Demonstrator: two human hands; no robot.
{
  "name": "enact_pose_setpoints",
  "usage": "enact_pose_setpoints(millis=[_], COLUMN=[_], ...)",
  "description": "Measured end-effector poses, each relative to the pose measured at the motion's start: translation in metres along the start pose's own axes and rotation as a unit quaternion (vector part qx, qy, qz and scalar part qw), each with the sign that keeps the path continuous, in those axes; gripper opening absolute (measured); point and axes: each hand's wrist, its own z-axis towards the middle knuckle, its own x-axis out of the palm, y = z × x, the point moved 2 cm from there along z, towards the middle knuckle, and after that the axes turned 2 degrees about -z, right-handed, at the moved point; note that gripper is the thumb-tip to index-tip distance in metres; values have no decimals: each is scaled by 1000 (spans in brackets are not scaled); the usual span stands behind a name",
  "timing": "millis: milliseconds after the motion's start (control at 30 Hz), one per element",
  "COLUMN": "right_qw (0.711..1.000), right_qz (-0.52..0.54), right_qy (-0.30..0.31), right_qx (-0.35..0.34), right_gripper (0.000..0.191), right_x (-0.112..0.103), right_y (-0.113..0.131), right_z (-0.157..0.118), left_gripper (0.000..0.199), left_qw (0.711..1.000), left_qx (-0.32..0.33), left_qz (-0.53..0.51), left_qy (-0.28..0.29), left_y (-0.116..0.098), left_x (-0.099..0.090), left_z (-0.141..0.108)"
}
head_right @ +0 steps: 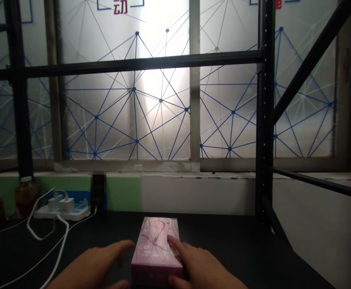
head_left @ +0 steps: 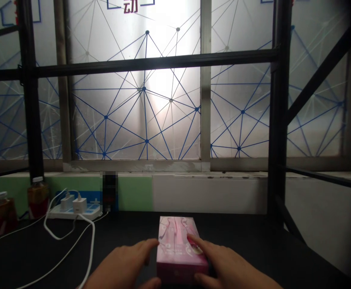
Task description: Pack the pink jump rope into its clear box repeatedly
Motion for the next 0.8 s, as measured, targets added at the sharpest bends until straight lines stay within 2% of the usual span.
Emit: enact_pose_setpoints(millis=[100,167,300,400,533,667,800], right_qw=[1000,1000,1000,1000,1000,999,994], right_qz=[8,1,-10,6,8,7,92], right_qy=[5,4,3,-9,4,36,39], right_qx=[2,7,5,-1,-16,-29,-34], right_gripper=[83,80,78,79,85,90,90], right_x=[2,3,8,10,6,-2,-6], right_y=[2,3,1,-2,-1,-1,-6], right_z=[3,5,4,2,-2,-5,-2], left_gripper=[76,70,65,63,73,76,83], left_qw=[1000,999,999,998,997,998,996], left_qx=[16,26,30,32,52,15,-34], left_qz=[10,0,-29,-45,-51,-51,-9], left_qy=[13,19,-6,-4,23,45,77], left_y=[8,16,26,25,23,23,17], left_x=[5,14,24,21,14,10,5], left_z=[30,39,35,29,27,29,34])
